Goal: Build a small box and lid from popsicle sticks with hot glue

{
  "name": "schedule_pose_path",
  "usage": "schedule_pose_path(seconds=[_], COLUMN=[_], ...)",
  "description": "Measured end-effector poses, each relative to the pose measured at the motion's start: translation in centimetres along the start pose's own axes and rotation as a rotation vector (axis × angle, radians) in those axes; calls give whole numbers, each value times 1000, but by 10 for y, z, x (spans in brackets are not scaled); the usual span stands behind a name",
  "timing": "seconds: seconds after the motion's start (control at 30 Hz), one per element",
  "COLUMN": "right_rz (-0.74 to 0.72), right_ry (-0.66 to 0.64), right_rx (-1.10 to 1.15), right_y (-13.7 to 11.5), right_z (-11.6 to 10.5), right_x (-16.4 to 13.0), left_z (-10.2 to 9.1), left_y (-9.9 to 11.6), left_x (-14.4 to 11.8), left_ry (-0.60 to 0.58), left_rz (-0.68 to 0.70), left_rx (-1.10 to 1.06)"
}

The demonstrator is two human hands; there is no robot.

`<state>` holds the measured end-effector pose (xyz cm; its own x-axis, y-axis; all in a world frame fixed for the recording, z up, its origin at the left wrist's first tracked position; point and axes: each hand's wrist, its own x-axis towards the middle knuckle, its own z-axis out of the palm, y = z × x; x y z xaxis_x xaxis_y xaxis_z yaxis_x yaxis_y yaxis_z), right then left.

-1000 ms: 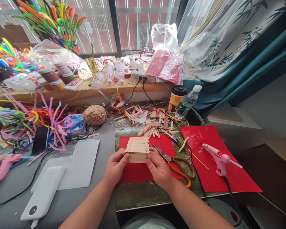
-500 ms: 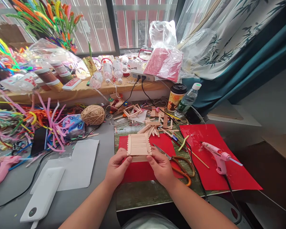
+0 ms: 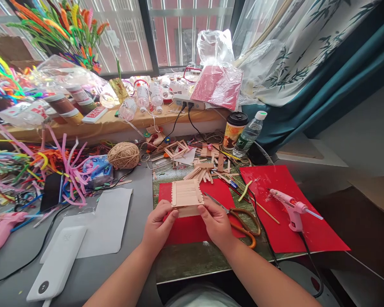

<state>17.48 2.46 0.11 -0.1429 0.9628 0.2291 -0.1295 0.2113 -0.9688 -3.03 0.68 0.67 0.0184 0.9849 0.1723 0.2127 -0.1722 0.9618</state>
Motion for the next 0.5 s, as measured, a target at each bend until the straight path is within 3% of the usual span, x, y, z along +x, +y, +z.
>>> schedule_pose_path(seconds=[0.17, 0.33, 0.5], right_rz=[120, 97, 116], right_ry=[104, 104, 116], right_rx=[67, 72, 57], right_y=[11, 8, 7], right_z=[-2, 0, 0], right_x=[-3, -2, -1], left_z=[3, 3, 4], left_y=[0, -6, -5], left_x=[2, 1, 0], left_ry=[-44, -90, -87], left_rz=[-28, -175, -205], left_rx=[57, 11, 18])
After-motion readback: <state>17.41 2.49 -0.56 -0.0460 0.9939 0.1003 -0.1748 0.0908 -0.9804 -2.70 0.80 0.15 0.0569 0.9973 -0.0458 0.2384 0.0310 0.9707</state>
